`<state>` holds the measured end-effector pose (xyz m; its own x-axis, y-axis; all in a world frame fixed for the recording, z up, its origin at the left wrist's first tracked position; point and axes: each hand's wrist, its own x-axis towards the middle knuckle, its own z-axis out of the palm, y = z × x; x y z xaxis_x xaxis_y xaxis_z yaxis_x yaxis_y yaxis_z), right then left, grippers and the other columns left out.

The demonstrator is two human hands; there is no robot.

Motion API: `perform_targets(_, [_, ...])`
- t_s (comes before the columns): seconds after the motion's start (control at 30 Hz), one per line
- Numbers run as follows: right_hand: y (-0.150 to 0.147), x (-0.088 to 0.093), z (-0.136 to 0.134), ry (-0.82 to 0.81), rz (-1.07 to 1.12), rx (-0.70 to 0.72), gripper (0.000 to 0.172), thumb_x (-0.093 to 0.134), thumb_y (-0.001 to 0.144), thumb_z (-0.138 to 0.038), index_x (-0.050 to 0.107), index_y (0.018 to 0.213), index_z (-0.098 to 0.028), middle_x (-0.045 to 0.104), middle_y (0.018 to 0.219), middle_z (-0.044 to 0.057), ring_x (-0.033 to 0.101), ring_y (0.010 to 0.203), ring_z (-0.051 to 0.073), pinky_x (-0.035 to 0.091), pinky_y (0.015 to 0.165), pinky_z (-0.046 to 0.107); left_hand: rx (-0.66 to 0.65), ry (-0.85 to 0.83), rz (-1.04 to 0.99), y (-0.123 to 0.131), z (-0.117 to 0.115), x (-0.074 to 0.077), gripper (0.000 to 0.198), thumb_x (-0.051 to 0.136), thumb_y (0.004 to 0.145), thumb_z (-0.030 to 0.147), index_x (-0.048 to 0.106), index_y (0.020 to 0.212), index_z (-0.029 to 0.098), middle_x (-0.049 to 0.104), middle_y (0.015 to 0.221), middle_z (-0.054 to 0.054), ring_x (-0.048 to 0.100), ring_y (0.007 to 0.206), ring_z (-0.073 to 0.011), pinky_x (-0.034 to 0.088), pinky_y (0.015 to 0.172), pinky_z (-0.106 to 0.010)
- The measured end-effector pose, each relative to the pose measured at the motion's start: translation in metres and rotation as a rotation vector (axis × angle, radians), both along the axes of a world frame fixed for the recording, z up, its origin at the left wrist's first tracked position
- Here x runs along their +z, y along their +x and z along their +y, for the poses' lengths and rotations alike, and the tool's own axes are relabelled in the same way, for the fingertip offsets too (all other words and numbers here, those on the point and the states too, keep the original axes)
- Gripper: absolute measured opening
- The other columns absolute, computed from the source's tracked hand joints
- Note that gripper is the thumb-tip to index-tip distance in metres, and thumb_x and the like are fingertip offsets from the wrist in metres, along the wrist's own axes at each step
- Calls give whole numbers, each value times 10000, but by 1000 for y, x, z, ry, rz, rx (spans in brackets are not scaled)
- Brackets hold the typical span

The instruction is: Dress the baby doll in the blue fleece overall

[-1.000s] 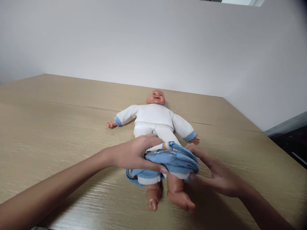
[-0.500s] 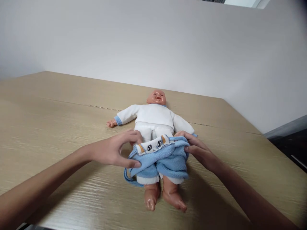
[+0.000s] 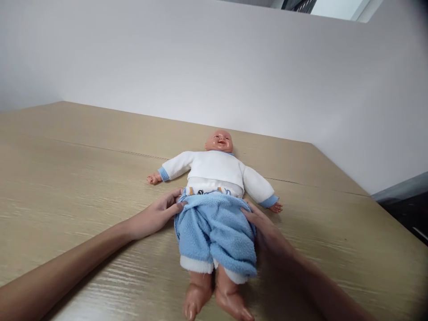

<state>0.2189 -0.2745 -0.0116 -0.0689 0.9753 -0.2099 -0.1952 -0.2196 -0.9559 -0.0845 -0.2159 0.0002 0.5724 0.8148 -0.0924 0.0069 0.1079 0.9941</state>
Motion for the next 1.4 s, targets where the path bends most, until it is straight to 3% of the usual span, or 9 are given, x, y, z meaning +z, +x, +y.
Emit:
perform_targets(0.1, [2, -7, -2, -39, 0, -3, 453, 856, 889, -561, 749, 1252, -312, 762, 1204, 28, 658, 1182, 282, 520, 1073, 412, -25, -90, -96, 1, -2, 0, 526, 764, 980, 597, 675, 1382, 270, 740, 1387, -73, 712, 1176, -238, 518, 1114, -365])
perform_targets(0.27, [-2, -4, -4, 28, 77, 139, 201, 771, 1010, -474, 740, 1121, -310, 656, 1006, -38, 591, 964, 163, 498, 893, 264, -80, -172, -178, 2, -4, 1, 578, 773, 983, 578, 639, 1462, 284, 726, 1443, -76, 698, 1269, -247, 555, 1048, -323])
perform_targets(0.57, [8, 12, 7, 205, -215, 131, 312, 738, 1002, -555, 659, 971, -255, 536, 887, -30, 469, 848, 165, 434, 769, 262, -94, -168, -60, -6, -3, 11, 483, 714, 1034, 536, 670, 1447, 290, 731, 1441, -63, 694, 1284, -266, 512, 1155, -389])
perform_targets(0.7, [5, 21, 7, 387, -515, 46, 259, 629, 1055, -497, 620, 984, -248, 546, 862, -22, 488, 814, 186, 404, 737, 317, -35, -50, -50, -8, 1, 14, 410, 698, 1043, 500, 701, 1376, 261, 718, 1446, -89, 681, 1286, -296, 511, 1144, -431])
perform_targets(0.87, [-12, 26, 15, 604, -714, -168, 131, 587, 1046, -364, 599, 975, -254, 600, 948, 15, 560, 927, 239, 425, 887, 381, 109, 268, 40, -8, 10, 13, 380, 684, 1039, 533, 672, 1335, 296, 581, 1580, -66, 539, 1440, -311, 444, 1186, -390])
perform_targets(1.1, [-17, 8, 39, 268, -284, -285, 145, 688, 943, -412, 646, 902, -280, 639, 897, -10, 565, 921, 256, 438, 874, 355, 262, 89, 27, 16, 24, 4, 367, 663, 1027, 588, 614, 1114, 236, 682, 1060, -25, 594, 1043, -229, 466, 999, -333])
perform_targets(1.23, [-10, -2, 43, 164, 16, -250, 178, 718, 920, -437, 673, 997, -283, 699, 946, -20, 613, 941, 262, 475, 914, 360, 165, -17, -62, 21, 31, 10, 393, 705, 981, 586, 627, 1106, 221, 682, 1011, -35, 595, 960, -231, 467, 916, -338])
perform_targets(1.3, [-6, 4, 39, 173, -10, -182, 167, 714, 925, -429, 653, 953, -276, 667, 904, -20, 596, 906, 251, 468, 886, 355, 170, 69, -10, 16, 34, 18, 359, 711, 972, 562, 635, 1020, 215, 650, 957, -25, 564, 912, -219, 447, 848, -320])
perform_targets(1.4, [-3, 24, 33, 293, -303, -67, 197, 685, 970, -450, 648, 934, -260, 600, 891, -12, 551, 888, 231, 433, 848, 343, 127, 234, 69, 9, 40, 34, 317, 713, 966, 523, 629, 965, 217, 585, 922, -6, 517, 889, -204, 426, 816, -306])
